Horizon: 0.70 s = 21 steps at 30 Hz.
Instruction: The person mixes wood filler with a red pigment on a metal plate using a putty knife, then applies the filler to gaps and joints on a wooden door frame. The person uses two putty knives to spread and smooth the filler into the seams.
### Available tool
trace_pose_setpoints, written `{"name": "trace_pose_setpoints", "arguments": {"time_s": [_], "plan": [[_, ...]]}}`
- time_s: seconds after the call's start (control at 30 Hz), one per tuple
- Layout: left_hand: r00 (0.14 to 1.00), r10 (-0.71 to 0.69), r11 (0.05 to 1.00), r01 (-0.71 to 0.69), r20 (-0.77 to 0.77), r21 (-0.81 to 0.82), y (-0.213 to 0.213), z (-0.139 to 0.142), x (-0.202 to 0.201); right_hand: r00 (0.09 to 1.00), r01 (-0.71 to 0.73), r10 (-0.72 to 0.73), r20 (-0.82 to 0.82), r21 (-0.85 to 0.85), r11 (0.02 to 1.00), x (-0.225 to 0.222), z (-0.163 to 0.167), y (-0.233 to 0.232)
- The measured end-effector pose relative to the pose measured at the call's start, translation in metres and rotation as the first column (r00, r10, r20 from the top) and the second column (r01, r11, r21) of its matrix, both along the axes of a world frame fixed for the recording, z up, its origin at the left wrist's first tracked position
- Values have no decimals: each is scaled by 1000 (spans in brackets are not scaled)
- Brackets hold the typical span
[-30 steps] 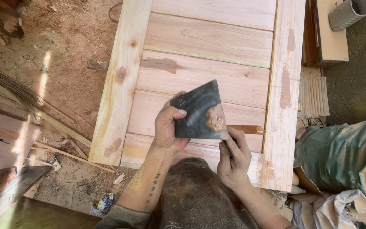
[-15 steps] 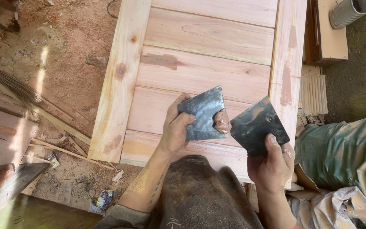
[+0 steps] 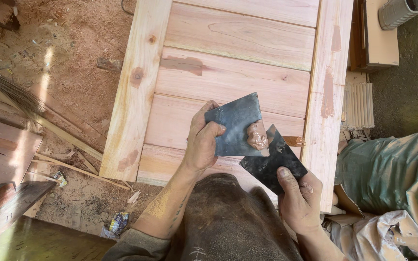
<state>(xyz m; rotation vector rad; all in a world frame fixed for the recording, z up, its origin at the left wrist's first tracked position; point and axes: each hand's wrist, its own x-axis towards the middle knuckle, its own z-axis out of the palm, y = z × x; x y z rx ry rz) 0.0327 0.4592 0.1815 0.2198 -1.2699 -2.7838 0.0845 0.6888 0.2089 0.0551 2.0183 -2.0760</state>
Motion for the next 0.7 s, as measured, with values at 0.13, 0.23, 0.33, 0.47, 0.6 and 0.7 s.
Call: {"name": "trace_pose_setpoints", "arguments": {"time_s": [0.13, 0.23, 0.33, 0.47, 0.6, 0.7], "plan": [[999, 13, 999, -14, 33, 28, 1, 0, 1, 998, -55, 53, 34, 60, 997, 2, 8, -2], [1000, 6, 999, -8, 26, 44, 1, 0, 1, 995, -101, 98, 28, 98, 990, 2, 10, -1], [1000, 7, 999, -8, 27, 50, 0, 0, 0, 990, -132, 140, -26, 186, 974, 2, 11, 1], [1000, -6, 992, 4, 20, 125, 0, -2, -2, 977, -166, 200, -75, 320, 933, 0, 14, 3], [992, 25, 984, -46, 123, 173, -2, -6, -5, 964, -222, 259, -60, 355, 908, -1, 18, 1], [998, 32, 987, -39, 47, 159, -10, -9, -7, 948, -309, 316, 35, 337, 889, -5, 16, -2]]}}
